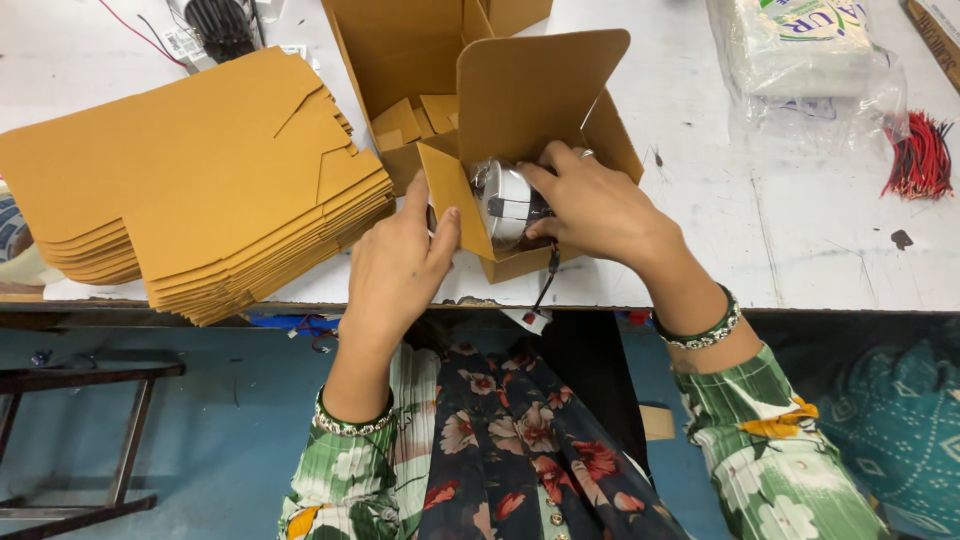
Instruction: The person assembles small cardboard boxes and packs LED light fixtures with their power adapters inside. They place each item into a plastic bag, then into a box, and close the flaps. The process is repeated for multiple units on a white workbench.
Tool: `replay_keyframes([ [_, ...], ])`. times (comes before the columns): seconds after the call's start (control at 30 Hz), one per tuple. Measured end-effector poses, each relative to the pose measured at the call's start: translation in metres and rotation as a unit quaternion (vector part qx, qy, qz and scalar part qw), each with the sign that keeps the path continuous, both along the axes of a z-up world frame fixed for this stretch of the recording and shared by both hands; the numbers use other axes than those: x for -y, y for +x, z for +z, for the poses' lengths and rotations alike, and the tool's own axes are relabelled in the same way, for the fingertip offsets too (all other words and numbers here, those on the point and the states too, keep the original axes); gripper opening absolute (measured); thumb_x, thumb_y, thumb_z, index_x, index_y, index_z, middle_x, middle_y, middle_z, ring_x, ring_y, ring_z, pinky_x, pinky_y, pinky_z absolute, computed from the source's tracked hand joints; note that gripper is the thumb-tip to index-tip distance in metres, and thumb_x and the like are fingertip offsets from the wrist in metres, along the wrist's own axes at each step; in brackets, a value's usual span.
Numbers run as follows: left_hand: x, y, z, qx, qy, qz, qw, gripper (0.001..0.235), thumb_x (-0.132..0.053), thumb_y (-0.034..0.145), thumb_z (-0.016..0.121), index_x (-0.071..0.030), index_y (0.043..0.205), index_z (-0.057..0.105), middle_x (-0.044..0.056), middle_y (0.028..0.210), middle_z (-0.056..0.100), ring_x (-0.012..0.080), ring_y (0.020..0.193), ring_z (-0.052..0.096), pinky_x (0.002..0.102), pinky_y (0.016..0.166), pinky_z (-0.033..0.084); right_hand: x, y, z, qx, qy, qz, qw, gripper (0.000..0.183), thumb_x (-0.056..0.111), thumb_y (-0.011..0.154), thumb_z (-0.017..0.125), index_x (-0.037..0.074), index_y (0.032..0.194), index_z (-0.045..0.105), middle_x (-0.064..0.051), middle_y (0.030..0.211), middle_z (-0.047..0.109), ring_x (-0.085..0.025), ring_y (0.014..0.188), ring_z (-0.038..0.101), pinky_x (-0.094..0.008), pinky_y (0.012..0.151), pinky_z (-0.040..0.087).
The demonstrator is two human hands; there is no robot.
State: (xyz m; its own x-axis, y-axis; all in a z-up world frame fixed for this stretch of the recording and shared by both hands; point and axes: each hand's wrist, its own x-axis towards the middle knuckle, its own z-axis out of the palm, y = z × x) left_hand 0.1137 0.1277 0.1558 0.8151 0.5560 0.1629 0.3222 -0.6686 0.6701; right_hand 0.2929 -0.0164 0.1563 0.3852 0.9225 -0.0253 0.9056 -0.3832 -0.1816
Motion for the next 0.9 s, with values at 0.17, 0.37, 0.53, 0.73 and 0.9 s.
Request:
replay_keyframes([
  [0.17,0.017,-0.008,0.023,0.187,0.227,-0.033,0.955,0.067,-0.022,0.092,0.076,-0.004,0.149,0.044,0.016,0.119,0.063,0.0346,0.110,0.064,0.042,0.085,0.054,-0.005,-0.004,-0.001,0.001,0.032,0.011,0.999,0.072,0.031,0.073,0.085,0.010,0.138,0.059,-0.012,0.122,0.059,-0.035,0.110,0.061,-0.046,0.085,0.053],
  [0.37,0.023,0.052,0.028,0.032,0.331,-0.227,0.915,0.032,-0.014,0.077,0.077,-0.006,0.106,0.065,0.012,0.101,0.065,0.0292,0.097,0.067,0.042,0.080,0.052,0.048,-0.017,-0.009,-0.018,0.293,0.033,0.955,0.035,0.017,0.091,0.079,0.003,0.121,0.069,-0.013,0.120,0.067,-0.031,0.100,0.068,-0.038,0.084,0.056],
  [0.53,0.003,0.073,0.015,-0.017,0.391,-0.252,0.885,0.024,-0.012,0.073,0.073,-0.007,0.097,0.069,0.010,0.089,0.067,0.0279,0.086,0.069,0.041,0.074,0.051,0.126,-0.053,-0.097,-0.197,0.355,-0.202,0.892,0.013,0.016,0.094,0.073,0.004,0.090,0.077,-0.005,0.077,0.074,-0.016,0.065,0.069,-0.029,0.060,0.052],
  [0.73,0.003,0.089,0.003,-0.038,0.448,-0.249,0.858,0.019,-0.010,0.077,0.068,-0.010,0.096,0.071,0.008,0.092,0.070,0.0262,0.091,0.068,0.039,0.076,0.053,0.147,-0.079,-0.235,-0.386,0.159,-0.195,0.888,0.068,0.021,0.076,0.082,0.004,0.135,0.053,-0.016,0.128,0.060,-0.020,0.092,0.073,-0.030,0.062,0.059],
  [0.9,0.007,0.098,-0.008,-0.070,0.421,-0.261,0.866,0.017,-0.011,0.080,0.067,-0.010,0.096,0.072,0.007,0.092,0.070,0.0278,0.096,0.067,0.039,0.074,0.055,0.114,-0.073,-0.306,-0.119,0.247,-0.068,0.959,0.081,0.041,0.074,0.093,0.001,0.133,0.055,-0.021,0.123,0.061,-0.035,0.099,0.067,-0.036,0.079,0.055],
])
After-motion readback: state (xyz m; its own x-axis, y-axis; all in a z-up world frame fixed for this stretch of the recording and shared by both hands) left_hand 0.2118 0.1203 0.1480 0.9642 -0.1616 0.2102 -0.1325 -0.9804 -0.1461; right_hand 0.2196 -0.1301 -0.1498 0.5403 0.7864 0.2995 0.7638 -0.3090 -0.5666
